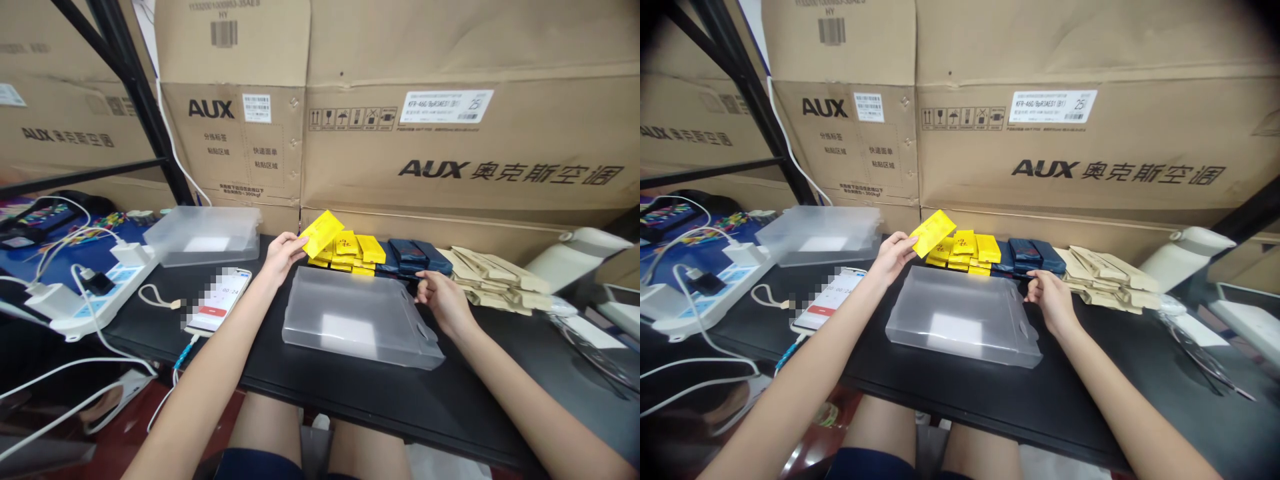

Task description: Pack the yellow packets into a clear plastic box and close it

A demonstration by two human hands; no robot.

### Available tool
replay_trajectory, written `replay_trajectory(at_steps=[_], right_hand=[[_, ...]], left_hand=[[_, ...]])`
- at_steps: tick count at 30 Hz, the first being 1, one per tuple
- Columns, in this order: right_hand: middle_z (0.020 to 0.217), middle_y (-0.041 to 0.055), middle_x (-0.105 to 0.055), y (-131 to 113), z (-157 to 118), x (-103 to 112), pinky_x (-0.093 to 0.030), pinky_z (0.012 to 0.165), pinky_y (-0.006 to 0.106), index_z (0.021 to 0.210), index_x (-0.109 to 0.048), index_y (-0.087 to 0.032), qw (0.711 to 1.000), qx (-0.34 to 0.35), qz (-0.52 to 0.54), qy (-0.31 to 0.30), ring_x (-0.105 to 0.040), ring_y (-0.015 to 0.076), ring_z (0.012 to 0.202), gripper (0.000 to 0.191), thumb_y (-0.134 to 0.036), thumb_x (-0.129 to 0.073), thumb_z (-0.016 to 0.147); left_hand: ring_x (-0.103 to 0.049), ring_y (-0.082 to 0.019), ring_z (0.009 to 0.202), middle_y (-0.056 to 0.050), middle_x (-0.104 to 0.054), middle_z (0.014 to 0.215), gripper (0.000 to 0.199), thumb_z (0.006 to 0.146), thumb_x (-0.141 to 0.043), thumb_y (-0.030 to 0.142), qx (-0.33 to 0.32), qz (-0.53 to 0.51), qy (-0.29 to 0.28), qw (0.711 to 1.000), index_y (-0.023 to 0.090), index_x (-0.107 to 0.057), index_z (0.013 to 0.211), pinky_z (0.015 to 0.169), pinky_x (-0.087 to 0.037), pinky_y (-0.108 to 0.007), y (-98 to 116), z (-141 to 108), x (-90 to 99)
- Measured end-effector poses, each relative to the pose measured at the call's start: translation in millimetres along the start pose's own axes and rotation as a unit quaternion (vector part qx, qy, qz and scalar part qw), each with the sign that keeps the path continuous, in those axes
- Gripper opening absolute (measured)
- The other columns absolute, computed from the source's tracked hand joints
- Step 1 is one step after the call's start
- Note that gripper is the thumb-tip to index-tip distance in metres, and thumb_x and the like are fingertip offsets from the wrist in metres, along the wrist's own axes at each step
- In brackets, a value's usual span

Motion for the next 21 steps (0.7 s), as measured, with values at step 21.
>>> replay_trajectory(at_steps=[21], right_hand=[[0.085,0.0045,-0.069,-16,-35,-25,-0.048,0.081,0.033,0.082,-0.068,-0.021,0.916,0.291,-0.241,-0.136,-0.063,0.021,0.085,0.023,-0.042,-0.059,0.082]], left_hand=[[-0.065,-0.012,0.068,-0.001,-0.067,0.069,0.029,0.061,-0.078,0.022,0.031,0.182,-0.25,0.951,0.014,-0.052,0.07,0.068,-0.049,-0.025,-8,-26,-24.8]])
Point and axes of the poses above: each hand's wrist, its own z-axis towards the middle knuckle, its own x-axis out of the back of the hand, y = z × x, the point moved 1 cm from there along z, towards the middle knuckle
